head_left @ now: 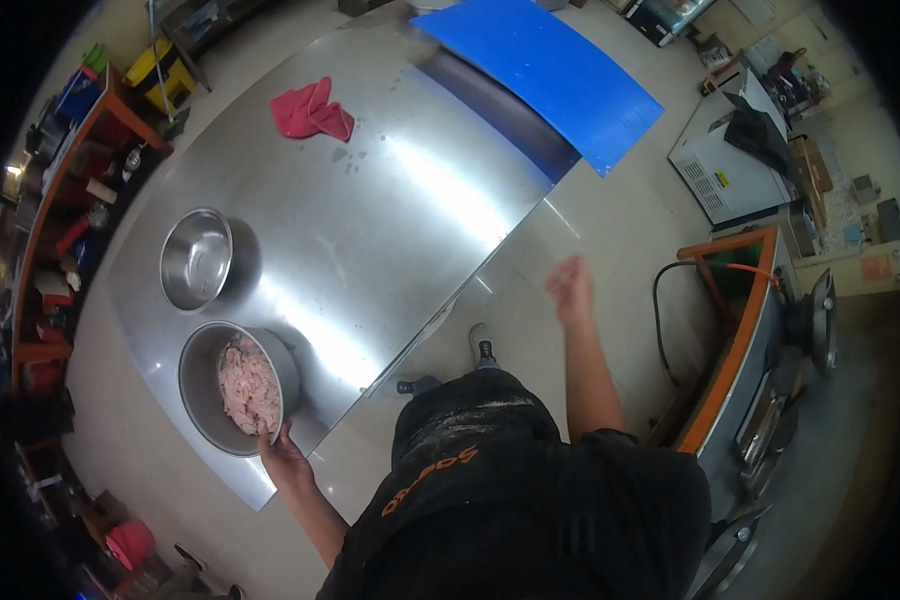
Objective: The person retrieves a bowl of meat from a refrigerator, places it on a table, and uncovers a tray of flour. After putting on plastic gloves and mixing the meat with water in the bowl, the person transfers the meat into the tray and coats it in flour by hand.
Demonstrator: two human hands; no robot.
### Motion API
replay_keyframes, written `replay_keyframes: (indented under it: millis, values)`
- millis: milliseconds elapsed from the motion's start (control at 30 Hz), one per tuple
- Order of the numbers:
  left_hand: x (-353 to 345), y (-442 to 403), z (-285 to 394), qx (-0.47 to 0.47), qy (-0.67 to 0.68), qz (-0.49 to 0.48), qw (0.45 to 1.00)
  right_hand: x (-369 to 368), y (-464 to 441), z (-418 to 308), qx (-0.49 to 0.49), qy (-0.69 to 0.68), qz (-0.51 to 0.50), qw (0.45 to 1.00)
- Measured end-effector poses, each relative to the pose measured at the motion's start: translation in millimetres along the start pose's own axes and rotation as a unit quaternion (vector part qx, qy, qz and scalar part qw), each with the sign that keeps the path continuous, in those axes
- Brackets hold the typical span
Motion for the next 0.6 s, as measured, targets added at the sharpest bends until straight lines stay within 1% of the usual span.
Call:
replay_keyframes:
  millis: [33,67,133,233,333,367,467,500,600]
  values:
    - [0.8,5.4,-3.6,0.030,0.018,-0.003,0.999,16.3,-27.5,-26.5,0.033,0.045,0.049,0.997]
    - [1.8,12.6,-3.8,0.042,0.030,-0.007,0.999,17.8,-47.0,-54.9,0.065,0.088,0.093,0.990]
    - [-7.0,28.7,-9.3,0.060,0.057,-0.013,0.997,-7.9,-91.4,-98.0,0.059,0.113,0.039,0.991]
    - [-7.8,55.9,-31.3,0.041,-0.020,0.005,0.999,-61.4,-131.6,-120.7,0.024,0.038,0.071,0.996]
    - [3.0,96.1,-62.0,0.004,-0.045,0.029,0.999,-93.2,-170.3,-119.8,0.113,0.084,0.078,0.987]
    - [17.4,105.1,-75.8,0.017,-0.044,0.019,0.999,-105.2,-173.2,-118.1,0.116,0.040,0.097,0.988]
    - [38.9,152.2,-120.2,0.016,0.009,0.081,0.997,-146.0,-186.3,-110.0,0.130,-0.026,0.064,0.989]
    - [44.7,167.8,-135.5,0.015,0.025,0.096,0.995,-157.9,-193.8,-103.8,0.112,-0.045,0.079,0.989]
    - [65.1,210.8,-171.8,0.015,0.061,0.138,0.988,-186.5,-212.5,-92.8,0.096,-0.073,0.067,0.990]
Point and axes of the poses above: each hand's wrist, its own y-axis away from the middle knuckle, its own x-axis out of the back of the hand, z = x × y, the point moved 6 cm from there along -y, towards the middle knuckle, and after that the axes turned 10 degrees about x, right-handed, at the moved point
